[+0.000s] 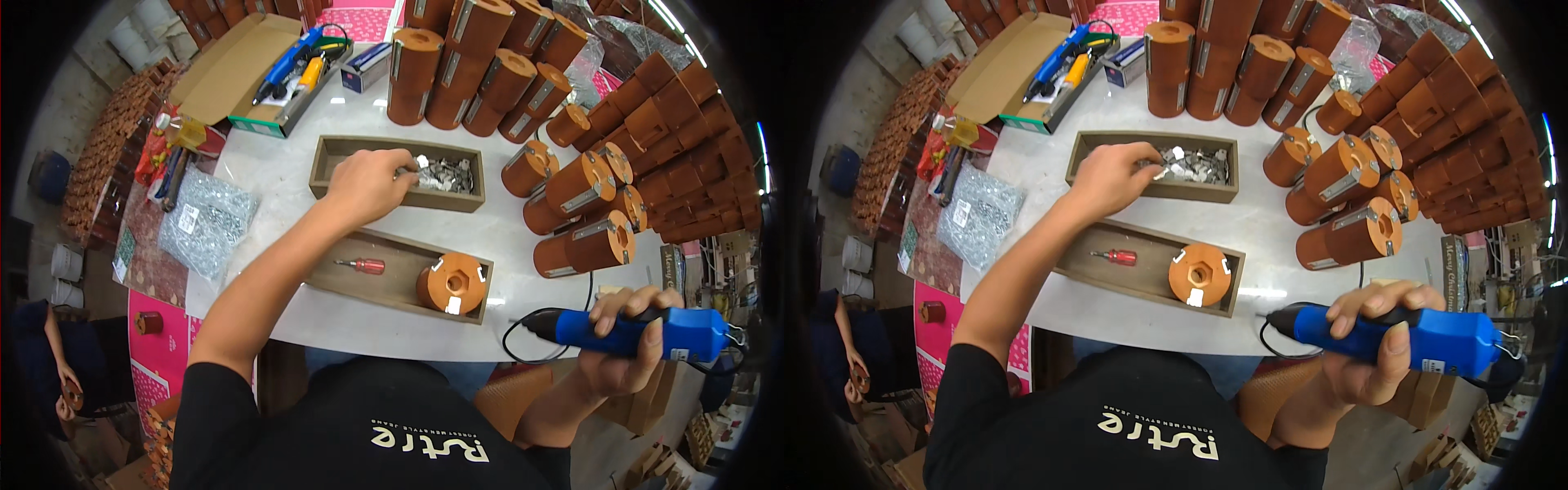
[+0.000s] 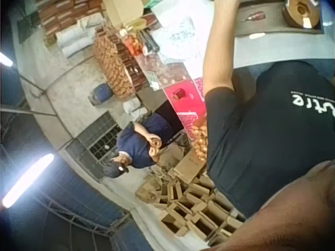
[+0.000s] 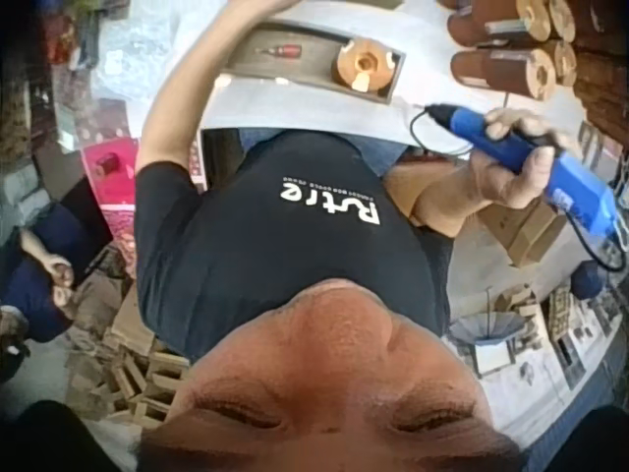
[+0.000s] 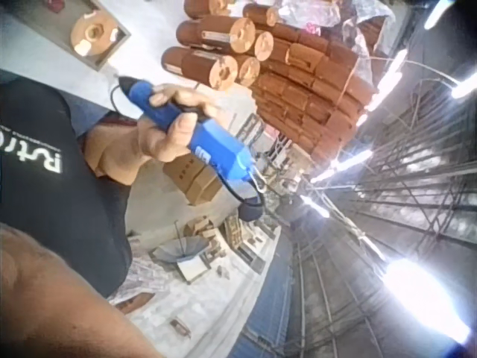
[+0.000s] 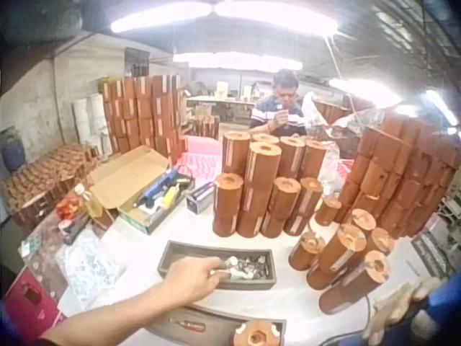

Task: Attaching metal clips to wooden cylinders using an electric screwdriver at a factory workbench.

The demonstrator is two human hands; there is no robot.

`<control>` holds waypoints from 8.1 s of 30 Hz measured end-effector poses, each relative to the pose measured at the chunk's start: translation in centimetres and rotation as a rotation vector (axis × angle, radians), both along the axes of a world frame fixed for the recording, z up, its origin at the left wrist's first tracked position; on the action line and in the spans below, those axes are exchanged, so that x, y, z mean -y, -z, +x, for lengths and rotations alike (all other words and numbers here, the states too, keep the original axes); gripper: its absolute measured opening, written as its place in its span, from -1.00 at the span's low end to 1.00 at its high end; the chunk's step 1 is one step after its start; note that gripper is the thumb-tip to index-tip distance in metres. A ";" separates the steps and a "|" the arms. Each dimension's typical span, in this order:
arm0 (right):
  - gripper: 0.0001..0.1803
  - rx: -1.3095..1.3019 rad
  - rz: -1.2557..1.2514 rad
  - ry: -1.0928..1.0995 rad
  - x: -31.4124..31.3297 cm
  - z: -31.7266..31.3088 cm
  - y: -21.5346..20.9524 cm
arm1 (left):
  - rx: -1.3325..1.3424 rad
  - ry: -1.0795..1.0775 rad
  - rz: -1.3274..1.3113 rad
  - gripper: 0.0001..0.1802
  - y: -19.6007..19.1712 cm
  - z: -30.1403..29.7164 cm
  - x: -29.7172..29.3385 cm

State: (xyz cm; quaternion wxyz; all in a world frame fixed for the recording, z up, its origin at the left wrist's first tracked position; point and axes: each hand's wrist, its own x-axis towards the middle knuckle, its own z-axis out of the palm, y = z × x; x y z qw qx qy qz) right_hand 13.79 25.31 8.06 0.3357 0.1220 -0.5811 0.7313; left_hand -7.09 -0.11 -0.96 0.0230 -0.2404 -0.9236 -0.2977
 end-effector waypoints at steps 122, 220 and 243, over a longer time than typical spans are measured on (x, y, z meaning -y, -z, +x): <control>-0.65 0.046 -0.412 -0.154 3.5 1.0 0.0 | 1.349 -0.078 1.043 -0.84 -0.2 15.5 2.5; -0.68 -0.059 0.060 -0.220 6.3 -7.2 -1.1 | 0.922 0.025 0.560 -0.78 1.4 8.9 -1.1; -0.65 0.038 0.121 -0.187 7.7 -7.1 -1.0 | 0.981 0.084 0.555 -0.79 0.9 8.5 -0.9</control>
